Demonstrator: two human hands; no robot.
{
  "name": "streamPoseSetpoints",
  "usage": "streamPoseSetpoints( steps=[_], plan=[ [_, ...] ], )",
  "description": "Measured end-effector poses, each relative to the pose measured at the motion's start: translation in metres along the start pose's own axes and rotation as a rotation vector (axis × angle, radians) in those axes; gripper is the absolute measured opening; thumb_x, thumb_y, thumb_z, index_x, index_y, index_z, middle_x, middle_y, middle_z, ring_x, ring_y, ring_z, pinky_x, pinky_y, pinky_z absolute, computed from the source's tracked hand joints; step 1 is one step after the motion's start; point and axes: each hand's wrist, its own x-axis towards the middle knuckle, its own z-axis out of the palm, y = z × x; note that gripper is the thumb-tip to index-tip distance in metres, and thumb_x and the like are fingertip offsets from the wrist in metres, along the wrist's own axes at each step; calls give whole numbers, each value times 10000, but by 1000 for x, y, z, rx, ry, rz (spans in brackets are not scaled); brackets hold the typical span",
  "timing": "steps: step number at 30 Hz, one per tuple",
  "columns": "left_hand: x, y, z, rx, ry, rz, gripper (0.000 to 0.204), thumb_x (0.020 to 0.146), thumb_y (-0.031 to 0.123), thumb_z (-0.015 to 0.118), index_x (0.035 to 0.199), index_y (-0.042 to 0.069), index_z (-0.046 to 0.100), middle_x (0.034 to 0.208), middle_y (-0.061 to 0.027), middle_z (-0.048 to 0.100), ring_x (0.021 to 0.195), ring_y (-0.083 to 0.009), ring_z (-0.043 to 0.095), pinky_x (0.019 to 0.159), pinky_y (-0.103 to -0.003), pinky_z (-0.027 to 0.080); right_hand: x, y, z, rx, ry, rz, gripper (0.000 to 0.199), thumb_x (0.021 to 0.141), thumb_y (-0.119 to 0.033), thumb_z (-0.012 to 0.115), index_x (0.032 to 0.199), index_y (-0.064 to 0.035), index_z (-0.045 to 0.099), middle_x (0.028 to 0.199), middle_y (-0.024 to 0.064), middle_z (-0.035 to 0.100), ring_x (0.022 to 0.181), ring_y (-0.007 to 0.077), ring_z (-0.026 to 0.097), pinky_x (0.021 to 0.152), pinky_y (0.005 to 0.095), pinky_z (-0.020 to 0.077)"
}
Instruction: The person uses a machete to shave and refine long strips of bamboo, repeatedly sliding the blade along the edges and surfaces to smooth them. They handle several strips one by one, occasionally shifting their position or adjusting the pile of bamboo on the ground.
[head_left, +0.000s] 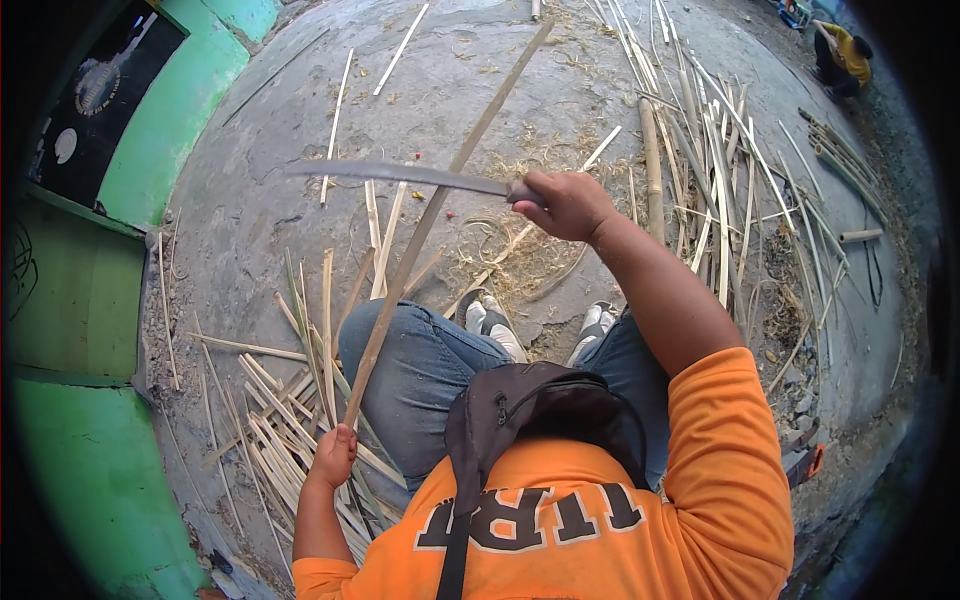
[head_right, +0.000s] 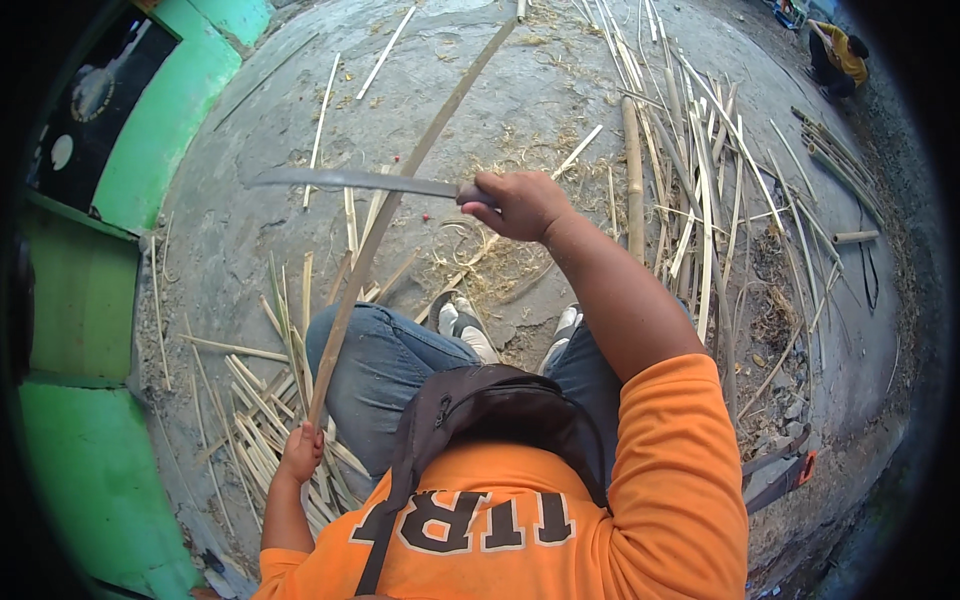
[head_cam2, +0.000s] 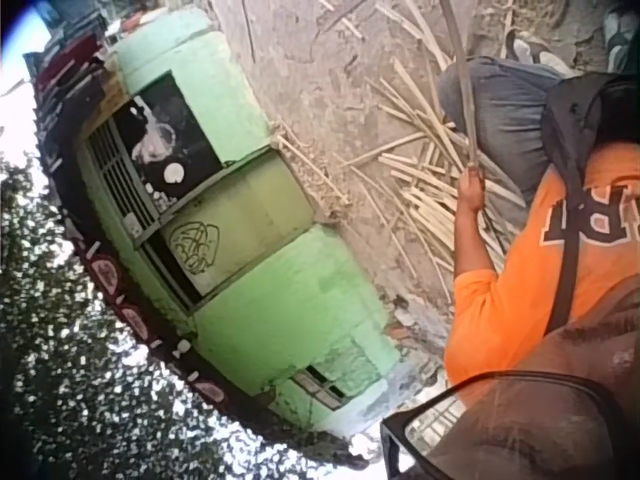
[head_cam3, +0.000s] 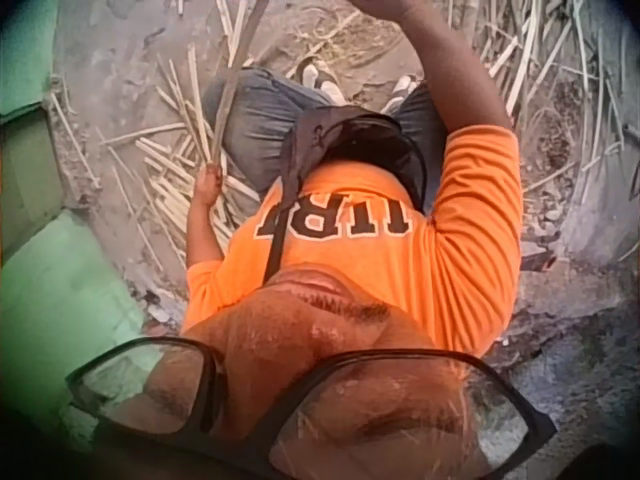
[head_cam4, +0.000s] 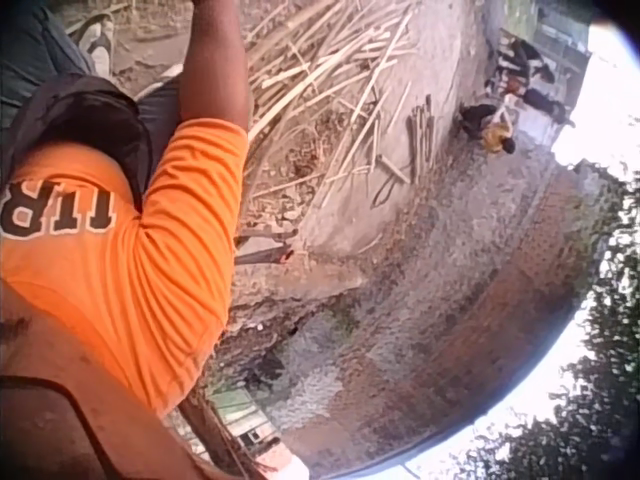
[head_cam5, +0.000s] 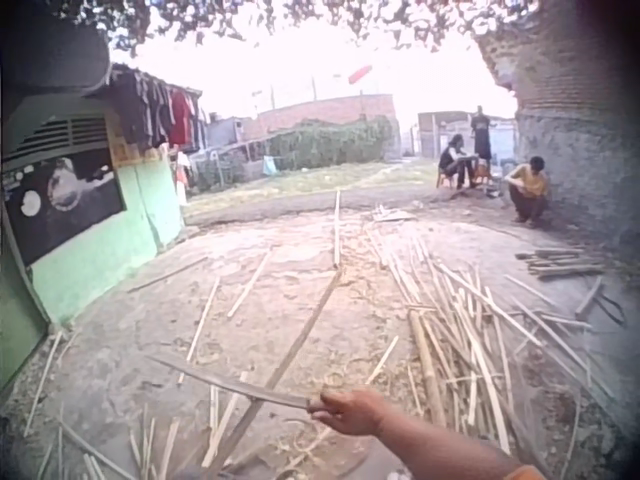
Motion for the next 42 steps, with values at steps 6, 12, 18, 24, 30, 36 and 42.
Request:
streamPoseSetpoints(
  steps=[6, 12, 18, 24, 30, 36, 42],
  plan=[
    [-5, 4, -2, -29, -32, -72, 713, 1046, 733, 368, 773, 89, 501, 653, 17, 448, 570, -108, 409, 542, -281, 341, -1, -18, 4, -51, 3, 27, 477, 1027, -591, 543, 971, -120, 592, 772, 138, 706, 712, 406, 703, 626, 517, 543],
    [-3, -8, 3, -58, -14, -55, 727, 1036, 749, 367, 778, 84, 509, 656, 11, 463, 582, -112, 429, 544, -281, 355, 5, -40, -10, -44, -116, -56, 464, 1013, -613, 560, 951, -154, 589, 728, 115, 695, 681, 372, 705, 603, 483, 543],
    [-4, 13, 1, 180, 77, 94, 700, 1067, 691, 381, 799, 63, 533, 665, 9, 475, 603, -121, 449, 565, -295, 376, 10, 11, -24, -86, -27, 264, 494, 1031, -603, 543, 988, -126, 665, 766, 144, 717, 722, 365, 725, 658, 491, 569],
    [-5, -2, 0, 138, 60, 84, 659, 1077, 652, 408, 788, 73, 530, 661, 14, 480, 594, -118, 448, 560, -304, 383, 0, -46, -1, 0, -192, -13, 474, 1002, -620, 575, 933, -152, 611, 737, 144, 692, 706, 402, 702, 606, 495, 548],
    [-7, 3, 1, 45, 53, 70, 696, 1042, 704, 439, 775, 68, 528, 654, 2, 480, 595, -126, 462, 561, -307, 383, -1, 6, -16, 103, -32, 284, 489, 1011, -604, 577, 968, -120, 631, 790, 176, 701, 787, 418, 707, 685, 510, 552],
    [-10, 21, -5, 100, 7, -45, 739, 1029, 756, 382, 775, 76, 521, 658, 0, 470, 596, -142, 449, 570, -311, 386, -4, -13, -9, 74, -84, 221, 523, 1014, -601, 568, 979, -81, 612, 808, 202, 698, 797, 457, 692, 683, 543, 538],
    [1, 0, -10, -45, -84, -83, 714, 1038, 746, 373, 761, 98, 492, 651, 7, 448, 572, -117, 405, 543, -281, 338, -5, -29, 1, 40, -157, -129, 446, 991, -576, 612, 920, -137, 571, 752, 136, 677, 715, 431, 676, 605, 518, 517]
  ],
)
